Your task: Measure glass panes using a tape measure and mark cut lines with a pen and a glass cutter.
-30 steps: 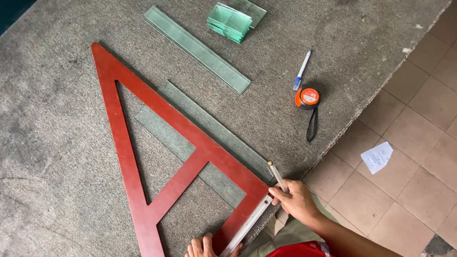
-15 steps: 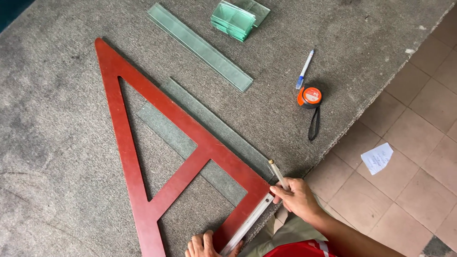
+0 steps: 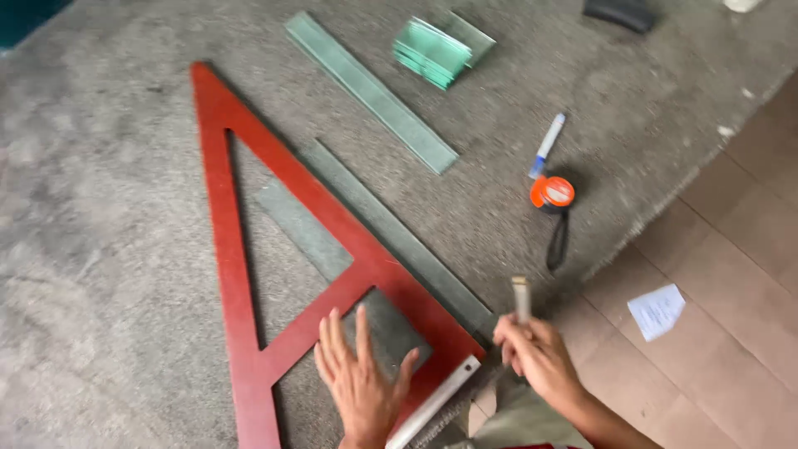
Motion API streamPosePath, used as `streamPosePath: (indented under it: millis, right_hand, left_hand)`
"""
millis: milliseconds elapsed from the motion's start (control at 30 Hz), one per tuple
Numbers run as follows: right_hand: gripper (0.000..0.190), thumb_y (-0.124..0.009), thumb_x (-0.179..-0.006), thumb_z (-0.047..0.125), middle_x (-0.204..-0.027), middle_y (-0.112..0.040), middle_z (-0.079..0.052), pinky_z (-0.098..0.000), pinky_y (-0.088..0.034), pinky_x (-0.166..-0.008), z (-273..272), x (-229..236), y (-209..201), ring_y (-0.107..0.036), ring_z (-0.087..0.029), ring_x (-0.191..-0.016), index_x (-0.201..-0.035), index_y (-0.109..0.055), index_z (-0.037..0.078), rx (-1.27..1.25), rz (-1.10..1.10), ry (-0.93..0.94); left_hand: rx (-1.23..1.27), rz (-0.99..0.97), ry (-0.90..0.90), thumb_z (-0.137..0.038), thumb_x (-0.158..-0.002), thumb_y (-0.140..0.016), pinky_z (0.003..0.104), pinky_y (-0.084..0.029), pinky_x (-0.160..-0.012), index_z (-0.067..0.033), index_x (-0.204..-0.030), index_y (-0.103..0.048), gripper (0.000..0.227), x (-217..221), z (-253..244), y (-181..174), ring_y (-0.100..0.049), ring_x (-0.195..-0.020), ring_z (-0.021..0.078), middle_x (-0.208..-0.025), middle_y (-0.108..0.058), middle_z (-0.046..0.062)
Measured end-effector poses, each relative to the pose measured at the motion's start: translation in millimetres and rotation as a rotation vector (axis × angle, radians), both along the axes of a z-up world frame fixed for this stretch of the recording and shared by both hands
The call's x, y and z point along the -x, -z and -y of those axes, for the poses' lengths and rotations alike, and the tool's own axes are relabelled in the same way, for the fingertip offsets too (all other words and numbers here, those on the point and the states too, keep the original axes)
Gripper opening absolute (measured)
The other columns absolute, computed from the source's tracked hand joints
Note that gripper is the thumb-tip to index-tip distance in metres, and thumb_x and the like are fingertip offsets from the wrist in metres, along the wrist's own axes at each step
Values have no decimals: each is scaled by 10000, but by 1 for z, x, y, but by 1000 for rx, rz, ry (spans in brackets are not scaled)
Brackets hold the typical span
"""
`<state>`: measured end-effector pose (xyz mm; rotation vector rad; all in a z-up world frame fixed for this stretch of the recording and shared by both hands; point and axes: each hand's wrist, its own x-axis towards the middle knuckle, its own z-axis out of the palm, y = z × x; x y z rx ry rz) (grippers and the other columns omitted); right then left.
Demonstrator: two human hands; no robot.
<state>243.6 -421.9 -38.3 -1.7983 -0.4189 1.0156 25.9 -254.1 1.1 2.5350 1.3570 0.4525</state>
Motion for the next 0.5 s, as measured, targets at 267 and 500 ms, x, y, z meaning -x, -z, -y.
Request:
streamPosePath:
  millis: [267,500]
  right_hand:
    - [354,-542,-1123,276,-708,-548,-90,-304,-370,-562,-64,-55,-65,-493,-135,-620,-1092,-720,-29,-258,-11,-24]
    - [234,-656,-929,88,-826,-669,-100,-288,-444,-533,-141,-69,-103,-594,-137,-642,-1124,-674,-39,-389,-418,-6]
  left_hand:
    - [297,-357,49,-651,-626,-868,584,-59,-1223,-104,-1619,-104,1367,-64,-62,-17,-32,-1547,367,-1694,-54,165]
    - [491,-674,54,-629,-639,-903,517,-46,-1258,-57,-1629,28,1474,-95,-77,-15,40,-1587,294,-1725,81,114]
